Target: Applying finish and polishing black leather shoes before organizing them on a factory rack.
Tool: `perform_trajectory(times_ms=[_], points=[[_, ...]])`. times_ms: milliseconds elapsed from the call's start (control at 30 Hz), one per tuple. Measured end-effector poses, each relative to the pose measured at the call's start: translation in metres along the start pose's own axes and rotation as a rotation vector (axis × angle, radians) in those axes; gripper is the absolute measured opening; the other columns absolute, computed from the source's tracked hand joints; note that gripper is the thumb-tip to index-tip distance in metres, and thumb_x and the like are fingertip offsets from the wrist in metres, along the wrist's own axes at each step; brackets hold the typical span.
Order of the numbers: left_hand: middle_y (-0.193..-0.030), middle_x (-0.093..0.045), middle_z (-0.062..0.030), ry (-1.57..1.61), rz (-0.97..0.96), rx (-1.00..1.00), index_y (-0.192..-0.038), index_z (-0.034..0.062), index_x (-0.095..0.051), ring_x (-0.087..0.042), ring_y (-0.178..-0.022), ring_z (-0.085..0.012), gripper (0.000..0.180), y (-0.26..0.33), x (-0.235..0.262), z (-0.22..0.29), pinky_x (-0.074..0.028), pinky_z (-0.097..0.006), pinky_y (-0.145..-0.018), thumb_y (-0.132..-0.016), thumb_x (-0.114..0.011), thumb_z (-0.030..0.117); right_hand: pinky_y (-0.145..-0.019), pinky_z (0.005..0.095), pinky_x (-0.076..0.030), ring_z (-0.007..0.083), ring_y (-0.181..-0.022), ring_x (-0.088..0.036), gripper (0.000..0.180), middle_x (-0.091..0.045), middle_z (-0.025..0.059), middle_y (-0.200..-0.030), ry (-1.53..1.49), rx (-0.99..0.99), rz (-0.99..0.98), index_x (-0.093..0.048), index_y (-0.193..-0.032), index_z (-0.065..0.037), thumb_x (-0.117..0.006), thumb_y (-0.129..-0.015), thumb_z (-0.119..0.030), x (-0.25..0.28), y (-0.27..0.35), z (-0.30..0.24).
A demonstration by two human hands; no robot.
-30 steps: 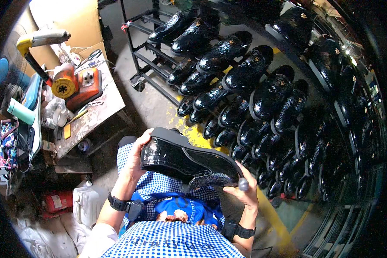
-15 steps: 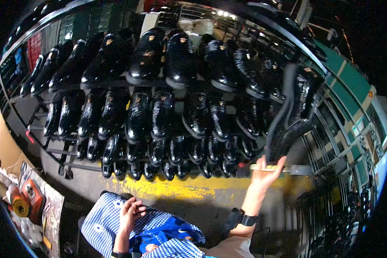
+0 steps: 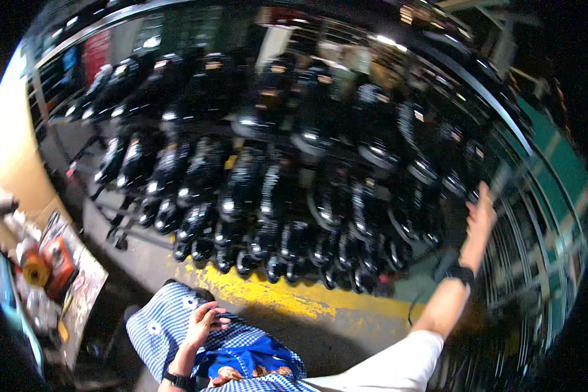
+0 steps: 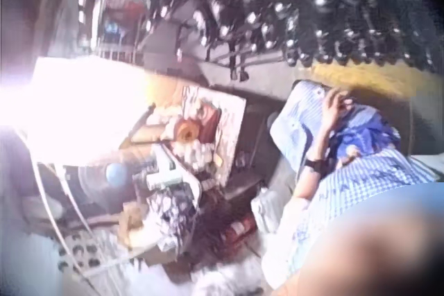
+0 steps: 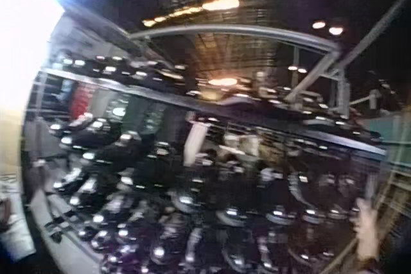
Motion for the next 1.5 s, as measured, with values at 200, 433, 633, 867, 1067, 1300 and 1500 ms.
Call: perform_trajectory(times_ms=[200, 433, 633, 867, 1067, 1300, 1500], points=[[-0.115, -0.056, -0.0145, 0.131, -0.091, -0.044, -0.129, -0.0007, -0.039, -0.063, -0.093, -0.0231, 0.036, 0.010, 0.008, -0.003, -0.055, -0.033, -0.080, -0.099, -0.037, 0.019, -0.061, 0.0238, -0.046, 0.0141, -0.077, -0.055, 0.034, -0.058, 0.0069, -0.090, -0.039, 0.461, -0.124, -0.058, -0.110, -0.008, -0.062, -0.083, -0.027, -0.044, 0.117, 0.049], [-0.100, -0.064, -0.0072, -0.352, 0.397, -0.515, -0.115, 0.0022, -0.057, -0.063, -0.078, -0.0118, 0.028, 0.072, 0.107, 0.045, -0.053, -0.025, -0.073, -0.094, -0.038, 0.004, -0.046, 0.0177, -0.039, 0.0040, -0.057, -0.049, 0.035, -0.056, -0.0007, -0.079, 0.131, -0.041, -1.523, -0.056, -0.109, -0.004, -0.066, -0.076, -0.001, -0.205, 0.458, 0.196], [-0.088, -0.067, -0.0082, -0.304, 0.804, -0.570, -0.105, 0.0038, -0.061, -0.066, -0.071, -0.0131, 0.023, 0.160, 0.169, 0.029, -0.053, -0.027, -0.067, -0.088, -0.045, 0.003, -0.057, 0.0193, -0.039, 0.0042, -0.063, -0.045, 0.037, -0.055, -0.0031, -0.076, 0.167, 0.311, -1.957, -0.054, -0.125, -0.003, -0.053, -0.088, -0.006, -0.243, 0.635, 0.111], [-0.084, -0.068, -0.0105, -0.325, 0.895, -0.617, -0.099, -0.0022, -0.063, -0.066, -0.063, -0.0121, 0.022, 0.181, 0.185, 0.018, -0.054, -0.025, -0.061, -0.087, -0.045, -0.001, -0.043, 0.0145, -0.028, -0.0017, -0.049, -0.035, 0.039, -0.059, -0.0037, -0.077, 0.082, 0.278, -2.214, -0.047, -0.132, -0.006, -0.051, -0.094, -0.013, -0.294, 0.776, 0.095], [-0.079, -0.068, -0.0084, -0.438, 0.886, -0.635, -0.094, -0.0012, -0.065, -0.067, -0.062, -0.0121, 0.020, 0.190, 0.201, 0.029, -0.054, -0.025, -0.059, -0.084, -0.047, -0.001, -0.045, 0.0146, -0.028, -0.0017, -0.051, -0.034, 0.034, -0.062, -0.0016, -0.077, -0.001, 0.093, -2.318, -0.053, -0.125, -0.003, -0.055, -0.091, -0.007, -0.342, 0.887, 0.104], [-0.081, -0.068, -0.0086, -0.450, 0.952, -0.609, -0.094, -0.0014, -0.066, -0.067, -0.061, -0.0127, 0.022, 0.181, 0.218, 0.030, -0.055, -0.023, -0.055, -0.081, -0.049, -0.005, -0.079, 0.0256, -0.049, 0.0151, -0.090, -0.063, 0.030, -0.064, 0.0122, -0.104, -0.149, 0.084, -2.647, -0.057, -0.114, 0.005, -0.061, -0.086, -0.002, -0.367, 1.027, 0.095], [-0.089, -0.068, -0.0096, -0.076, 1.009, -0.307, -0.110, 0.0068, -0.064, -0.065, -0.063, -0.0178, 0.026, 0.164, 0.220, 0.008, -0.054, -0.028, -0.057, -0.089, -0.049, 0.003, -0.082, 0.0284, -0.048, 0.0278, -0.093, -0.064, 0.027, -0.065, 0.0122, -0.105, -0.344, 0.750, -2.695, -0.062, -0.112, -0.004, -0.062, -0.085, -0.008, -0.336, 1.142, 0.028]])
Point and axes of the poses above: each hand's wrist, its own y-axis away from the middle knuckle, its own x-axis out of the back of the hand, z = x × y, the point moved 9 cm from there along -y, towards the middle knuckle
